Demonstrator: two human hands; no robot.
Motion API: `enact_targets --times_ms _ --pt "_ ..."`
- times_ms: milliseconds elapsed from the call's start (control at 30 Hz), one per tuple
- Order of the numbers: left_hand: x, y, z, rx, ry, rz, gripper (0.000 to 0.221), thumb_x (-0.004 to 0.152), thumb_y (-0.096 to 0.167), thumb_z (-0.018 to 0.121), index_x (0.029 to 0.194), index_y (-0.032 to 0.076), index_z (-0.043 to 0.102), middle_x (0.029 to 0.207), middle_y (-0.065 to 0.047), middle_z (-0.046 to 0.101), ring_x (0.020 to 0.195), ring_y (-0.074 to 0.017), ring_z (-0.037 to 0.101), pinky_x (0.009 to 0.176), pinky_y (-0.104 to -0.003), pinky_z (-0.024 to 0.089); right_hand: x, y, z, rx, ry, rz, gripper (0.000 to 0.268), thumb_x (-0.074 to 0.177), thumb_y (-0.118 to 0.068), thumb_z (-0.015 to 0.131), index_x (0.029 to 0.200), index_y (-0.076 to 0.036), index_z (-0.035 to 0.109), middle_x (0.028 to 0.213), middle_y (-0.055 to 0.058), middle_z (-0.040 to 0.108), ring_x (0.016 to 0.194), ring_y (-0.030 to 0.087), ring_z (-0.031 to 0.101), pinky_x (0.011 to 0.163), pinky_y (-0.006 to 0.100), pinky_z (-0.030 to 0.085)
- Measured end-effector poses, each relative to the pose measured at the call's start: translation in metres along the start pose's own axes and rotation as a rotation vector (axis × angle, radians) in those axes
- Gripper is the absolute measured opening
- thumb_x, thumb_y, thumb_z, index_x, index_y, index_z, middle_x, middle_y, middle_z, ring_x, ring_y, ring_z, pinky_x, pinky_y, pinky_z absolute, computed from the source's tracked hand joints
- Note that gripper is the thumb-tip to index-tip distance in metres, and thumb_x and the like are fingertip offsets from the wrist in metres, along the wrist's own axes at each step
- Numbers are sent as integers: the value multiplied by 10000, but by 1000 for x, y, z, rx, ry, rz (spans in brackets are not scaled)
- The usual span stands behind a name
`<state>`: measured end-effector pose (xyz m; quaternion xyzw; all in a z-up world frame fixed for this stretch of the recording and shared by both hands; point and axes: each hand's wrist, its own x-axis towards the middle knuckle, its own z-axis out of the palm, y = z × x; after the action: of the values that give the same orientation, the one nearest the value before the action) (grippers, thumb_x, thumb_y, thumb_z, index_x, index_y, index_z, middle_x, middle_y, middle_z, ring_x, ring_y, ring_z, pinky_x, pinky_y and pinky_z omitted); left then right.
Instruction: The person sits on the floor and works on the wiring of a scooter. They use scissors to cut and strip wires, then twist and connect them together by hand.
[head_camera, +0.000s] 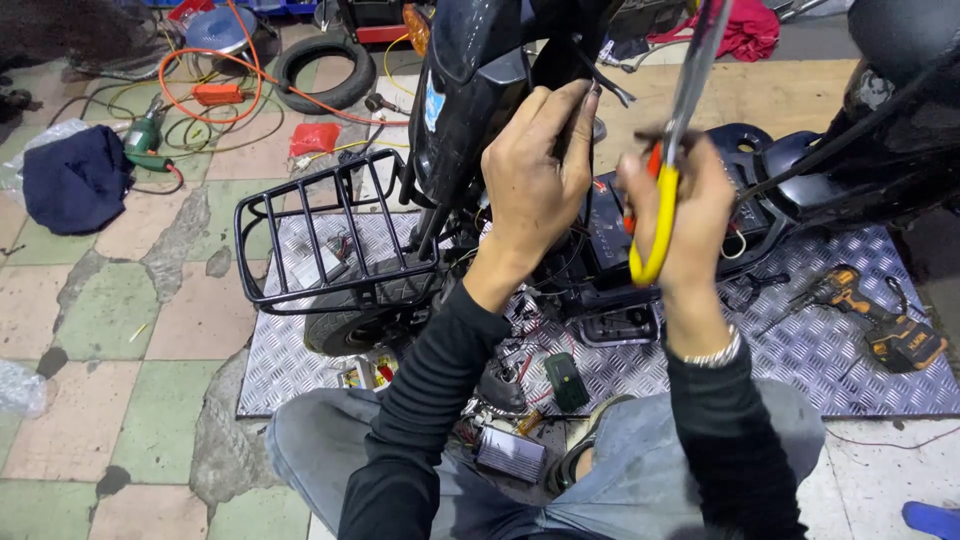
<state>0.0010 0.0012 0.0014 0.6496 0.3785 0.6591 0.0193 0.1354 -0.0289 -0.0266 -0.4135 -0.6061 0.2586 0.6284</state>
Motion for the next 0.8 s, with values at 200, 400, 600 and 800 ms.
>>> enact_targets --times_ms 200,400,600,800 --pt "6 -3 6 -10 -8 55 89 954 57 665 1026 7 682 778 -22 576 563 -141 499 539 -289 425 -35 20 1 -351 -18 -31 349 923 -57 728 1204 51 550 891 106 633 672 162 574 599 281 489" --pt "5 -8 5 52 -42 115 125 938 46 680 1054 -1 686 839 -38 598 598 -167 550 566 -306 457 -15 14 13 -491 44 -144 437 778 78 701 1204 72 602 793 113 652 583 182 533 518 315 433" --pt "2 -13 5 84 -74 138 185 928 56 680 1108 12 672 870 -49 595 629 -197 555 592 -325 465 -10 27 24 -544 84 -252 378 801 137 622 1176 90 613 858 188 700 661 254 594 602 376 471" --pt "-1 -13 8 34 -51 128 149 932 36 668 1067 -27 680 824 -52 592 594 -171 523 555 -310 443 -11 25 35 -470 79 -200 261 863 69 651 1119 70 604 751 120 649 580 181 513 522 338 419"
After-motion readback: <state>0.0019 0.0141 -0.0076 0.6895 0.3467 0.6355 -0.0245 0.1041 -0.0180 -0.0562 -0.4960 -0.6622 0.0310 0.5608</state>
